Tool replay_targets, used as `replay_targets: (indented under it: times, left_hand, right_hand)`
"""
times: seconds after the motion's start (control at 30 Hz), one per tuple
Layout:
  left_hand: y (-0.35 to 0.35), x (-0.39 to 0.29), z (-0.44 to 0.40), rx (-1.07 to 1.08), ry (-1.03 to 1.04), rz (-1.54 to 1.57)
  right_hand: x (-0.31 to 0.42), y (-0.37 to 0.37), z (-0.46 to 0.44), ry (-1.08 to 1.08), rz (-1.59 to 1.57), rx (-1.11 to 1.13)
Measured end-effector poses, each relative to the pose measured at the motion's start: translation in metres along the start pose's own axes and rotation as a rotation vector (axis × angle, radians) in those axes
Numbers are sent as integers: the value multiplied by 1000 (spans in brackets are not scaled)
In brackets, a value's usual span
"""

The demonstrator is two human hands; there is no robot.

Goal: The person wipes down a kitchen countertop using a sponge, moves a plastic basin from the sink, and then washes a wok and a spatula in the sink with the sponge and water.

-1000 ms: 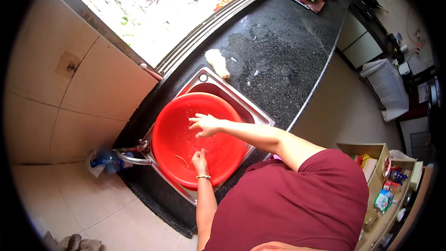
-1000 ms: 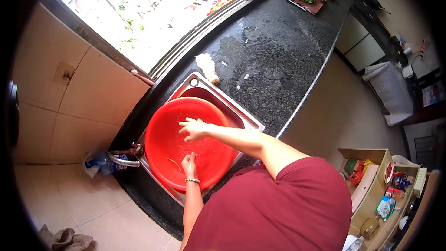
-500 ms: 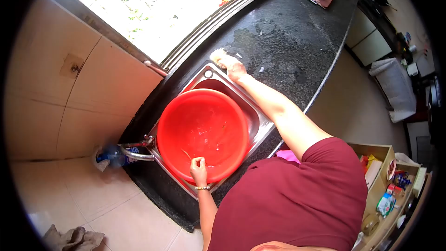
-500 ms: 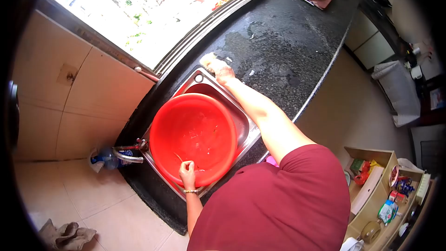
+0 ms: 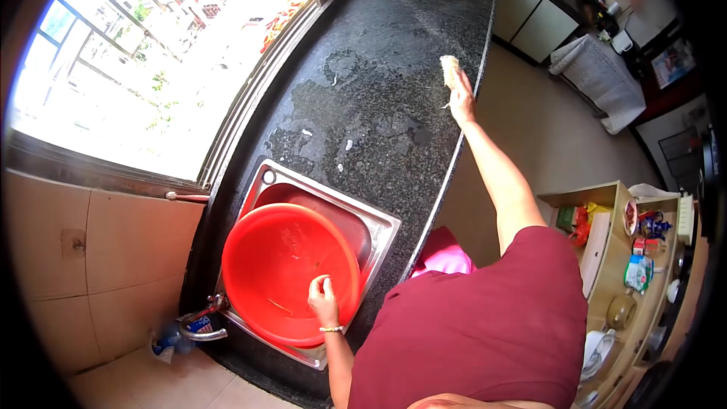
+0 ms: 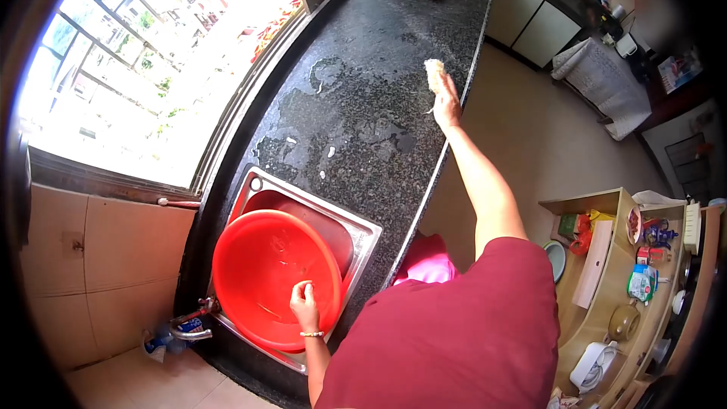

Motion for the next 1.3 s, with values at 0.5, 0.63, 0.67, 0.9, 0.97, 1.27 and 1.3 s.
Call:
replay_targets:
  times: [0.5,0.63,0.67,0.9,0.97,1.27,1.3]
  left_hand:
    - [75,-70,-39,-323,67,34]
    - [90,-58,-46,-272,93,-105]
    - [92,-51,-45,-262,69,-114]
    - [98,-48,-46,-250,-12,-125]
    - [100,-54,-48,-261,-42,-121]
    - [101,-47,-49,-284,-54,-127]
    - [100,-48,-48,-282,-54,-137]
  right_hand:
    - [298,56,144,-770,-441,664]
    - [299,44,147,-533,-703,760]
    - [277,38,120,-473,-637,653]
    - [-27,52,-43,-72,173,288]
    - [-50,82,-64,-43,329,311]
    - [305,109,116,-849,-538,840]
    - [309,100,129,-794,-668,850]
Point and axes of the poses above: each hand's wrist, its own z-axis away from the middle knuckle, its own y-axis out of the palm, x = y × z, the point moved 8 cm from there along -z, towards the middle knuckle, and after that the axes turned 9 degrees about z, right-handed, at the moved point
